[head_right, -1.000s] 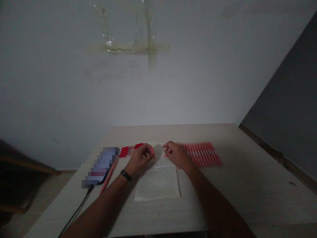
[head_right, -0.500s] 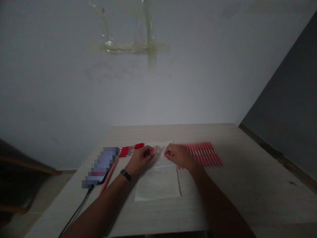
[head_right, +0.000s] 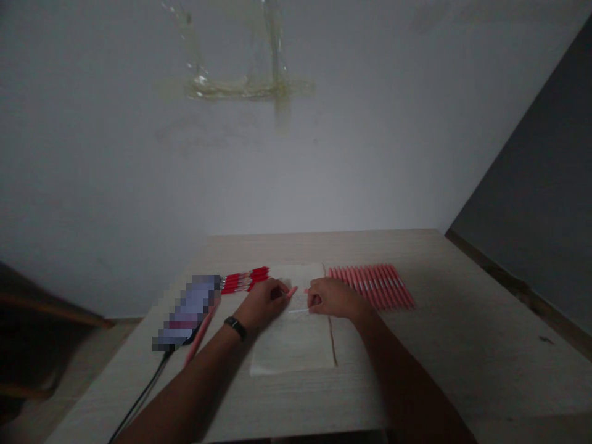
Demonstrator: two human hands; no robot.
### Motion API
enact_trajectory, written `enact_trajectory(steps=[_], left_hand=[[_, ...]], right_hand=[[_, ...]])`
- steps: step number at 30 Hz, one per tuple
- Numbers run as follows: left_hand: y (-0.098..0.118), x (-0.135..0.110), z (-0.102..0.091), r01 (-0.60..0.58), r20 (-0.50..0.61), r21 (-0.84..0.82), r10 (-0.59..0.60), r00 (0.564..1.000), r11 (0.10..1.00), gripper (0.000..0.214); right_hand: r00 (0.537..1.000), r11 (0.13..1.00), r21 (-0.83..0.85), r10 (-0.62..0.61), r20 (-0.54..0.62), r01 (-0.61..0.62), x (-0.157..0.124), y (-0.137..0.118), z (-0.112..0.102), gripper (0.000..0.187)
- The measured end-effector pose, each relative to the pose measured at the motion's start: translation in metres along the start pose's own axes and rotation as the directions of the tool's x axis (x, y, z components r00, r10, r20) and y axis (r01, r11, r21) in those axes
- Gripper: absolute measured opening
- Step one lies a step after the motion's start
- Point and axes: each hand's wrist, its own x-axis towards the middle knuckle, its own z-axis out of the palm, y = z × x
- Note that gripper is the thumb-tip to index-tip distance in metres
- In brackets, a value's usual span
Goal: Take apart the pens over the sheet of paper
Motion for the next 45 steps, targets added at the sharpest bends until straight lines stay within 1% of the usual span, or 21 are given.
enact_trajectory(steps=[3, 6, 8, 10, 12, 15, 18, 19, 20, 21, 22, 24, 26, 29, 31, 34, 37, 39, 42, 43, 45], left_hand=[[-0.001, 0.001, 0.000, -0.012, -0.063, 0.019, 0.013, 0.998, 1.000, 0.041], [-0.002, 0.001, -0.002, -0.067, -0.099, 0.022, 0.069, 0.993, 0.997, 0.034], [0.000, 0.002, -0.003, -0.134, -0.070, 0.012, 0.135, 0.988, 0.991, 0.028], [0.002, 0.001, -0.003, -0.190, -0.021, 0.005, 0.190, 0.982, 0.982, 0.023], [0.003, 0.000, -0.002, -0.212, 0.021, 0.011, 0.211, 0.977, 0.977, 0.018], [0.002, 0.000, -0.003, -0.181, 0.011, 0.027, 0.181, 0.983, 0.983, 0.013], [-0.002, 0.002, -0.006, -0.097, -0.064, 0.044, 0.100, 0.993, 0.994, 0.013], [-0.003, 0.003, -0.007, -0.069, -0.089, 0.049, 0.073, 0.993, 0.996, 0.013], [-0.004, 0.003, -0.008, -0.045, -0.108, 0.051, 0.051, 0.993, 0.998, 0.012], [-0.005, 0.004, -0.009, -0.028, -0.125, 0.051, 0.035, 0.992, 0.998, 0.011], [-0.006, 0.005, -0.009, -0.017, -0.136, 0.051, 0.024, 0.990, 0.999, 0.010], [-0.006, 0.005, -0.009, -0.005, -0.145, 0.052, 0.012, 0.989, 0.999, 0.009], [-0.006, 0.005, -0.009, 0.008, -0.149, 0.055, 0.000, 0.989, 0.998, 0.009], [-0.005, 0.004, -0.008, 0.012, -0.156, 0.059, -0.003, 0.988, 0.998, 0.009], [-0.005, 0.004, -0.008, 0.009, -0.154, 0.061, 0.000, 0.988, 0.998, 0.009], [-0.006, 0.004, -0.008, 0.012, -0.147, 0.071, -0.001, 0.989, 0.997, 0.010], [-0.007, 0.004, -0.007, 0.016, -0.145, 0.087, -0.003, 0.989, 0.996, 0.011], [-0.008, 0.004, -0.007, 0.018, -0.146, 0.095, -0.004, 0.989, 0.995, 0.011], [-0.008, 0.004, -0.007, 0.013, -0.147, 0.089, 0.000, 0.989, 0.996, 0.011], [-0.008, 0.004, -0.007, 0.010, -0.145, 0.083, 0.002, 0.989, 0.996, 0.011], [-0.008, 0.004, -0.007, 0.005, -0.140, 0.074, 0.006, 0.990, 0.997, 0.011]], right_hand=[[0.997, 0.999, 0.003, -0.035, -0.070, 0.035, 0.001, -0.005, 0.000, 0.007], [0.988, 0.999, 0.036, -0.007, -0.155, 0.012, 0.003, -0.009, 0.000, 0.008], [0.981, 0.999, 0.039, -0.001, -0.196, 0.009, 0.005, -0.011, 0.002, 0.007], [0.971, 0.999, 0.018, -0.025, -0.237, 0.030, 0.006, -0.014, 0.003, 0.006], [0.960, 0.998, -0.003, -0.058, -0.274, 0.059, 0.008, -0.016, 0.004, 0.005], [0.937, 0.998, -0.019, -0.057, -0.346, 0.053, 0.009, -0.015, 0.003, 0.004], [0.882, 0.998, -0.004, 0.058, -0.467, -0.068, 0.006, -0.009, -0.003, 0.006], [0.861, 0.993, 0.004, 0.102, -0.498, -0.115, 0.005, -0.006, -0.005, 0.004], [0.851, 0.988, 0.006, 0.133, -0.508, -0.151, 0.004, -0.003, -0.008, 0.003], [0.856, 0.985, -0.004, 0.146, -0.495, -0.171, 0.003, 0.000, -0.009, 0.004], [0.875, 0.984, -0.021, 0.148, -0.460, -0.178, 0.002, 0.002, -0.011, 0.006], [0.927, 0.983, -0.052, 0.147, -0.345, -0.175, 0.000, 0.005, -0.011, 0.007], [0.962, 0.981, -0.051, 0.175, -0.208, -0.189, -0.002, 0.006, -0.010, 0.010], [0.969, 0.971, -0.032, 0.235, -0.078, -0.238, -0.003, 0.004, -0.006, 0.016], [0.966, 0.967, -0.031, 0.253, -0.047, -0.255, -0.003, 0.002, -0.005, 0.014], [0.966, 0.965, -0.054, 0.253, -0.053, -0.255, -0.003, 0.000, -0.005, 0.011], [0.966, 0.966, -0.064, 0.244, -0.085, -0.250, -0.003, -0.001, -0.006, 0.013], [0.962, 0.971, -0.044, 0.228, -0.150, -0.237, -0.003, 0.000, -0.007, 0.011], [0.933, 0.978, -0.029, 0.187, -0.307, -0.205, -0.003, 0.003, -0.009, 0.005], [0.924, 0.981, -0.027, 0.173, -0.340, -0.194, -0.003, 0.003, -0.010, 0.005], [0.919, 0.986, -0.022, 0.148, -0.366, -0.167, -0.002, 0.004, -0.010, 0.006]])
